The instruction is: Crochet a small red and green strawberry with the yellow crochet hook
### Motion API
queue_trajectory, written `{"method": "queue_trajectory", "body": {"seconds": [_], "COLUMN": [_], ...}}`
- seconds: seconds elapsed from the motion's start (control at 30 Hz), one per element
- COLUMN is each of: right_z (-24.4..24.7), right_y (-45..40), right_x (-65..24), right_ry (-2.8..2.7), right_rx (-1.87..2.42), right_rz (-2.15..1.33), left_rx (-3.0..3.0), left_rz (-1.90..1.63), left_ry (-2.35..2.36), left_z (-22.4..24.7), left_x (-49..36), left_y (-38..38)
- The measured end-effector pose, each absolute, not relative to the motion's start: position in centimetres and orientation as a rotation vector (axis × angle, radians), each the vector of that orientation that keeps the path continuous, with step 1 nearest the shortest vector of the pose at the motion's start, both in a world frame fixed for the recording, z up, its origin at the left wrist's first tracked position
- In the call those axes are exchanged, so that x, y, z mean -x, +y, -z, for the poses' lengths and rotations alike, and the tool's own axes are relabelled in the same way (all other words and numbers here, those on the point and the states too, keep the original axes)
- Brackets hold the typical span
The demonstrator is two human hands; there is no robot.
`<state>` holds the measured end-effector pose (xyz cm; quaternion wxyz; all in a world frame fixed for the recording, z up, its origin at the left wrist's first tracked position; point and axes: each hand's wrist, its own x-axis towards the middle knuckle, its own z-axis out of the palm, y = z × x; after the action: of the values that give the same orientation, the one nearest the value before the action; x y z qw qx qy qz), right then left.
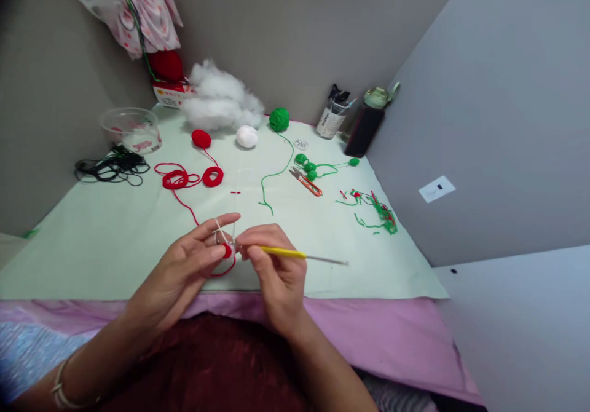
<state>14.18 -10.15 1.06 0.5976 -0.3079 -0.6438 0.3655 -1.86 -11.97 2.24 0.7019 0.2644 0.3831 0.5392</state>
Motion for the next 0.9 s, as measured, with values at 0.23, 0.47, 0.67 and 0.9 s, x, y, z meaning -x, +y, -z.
{"method": "queue_trajectory", "body": {"seconds": [0.23, 0.47, 0.67, 0.9], "right_z": [0.0, -1.0, -0.6, -0.6], "right_y": [-10.7, -9.8, -9.4, -9.0], "right_x": [-14.1, -14.3, -14.0, -14.3], "right_ry": [-1.806, -1.425, -1.409, -1.188], "right_rx": [0.777, 0.770, 0.753, 0.706], "right_rz": [-0.359, -0.830, -0.971, -1.263], "left_rx": [-0.588, -0.462, -0.616, -0.668], "left_rz": [-1.250, -1.198, -1.239, -1.203], "left_ry": [0.835, 0.827, 0.899, 0.899], "left_z": [-1.6, -1.5, -2.0, -1.8], "left_x": [1.1, 1.8, 1.5, 1.8], "left_y": [-11.9, -11.4, -11.6, -11.5]}}
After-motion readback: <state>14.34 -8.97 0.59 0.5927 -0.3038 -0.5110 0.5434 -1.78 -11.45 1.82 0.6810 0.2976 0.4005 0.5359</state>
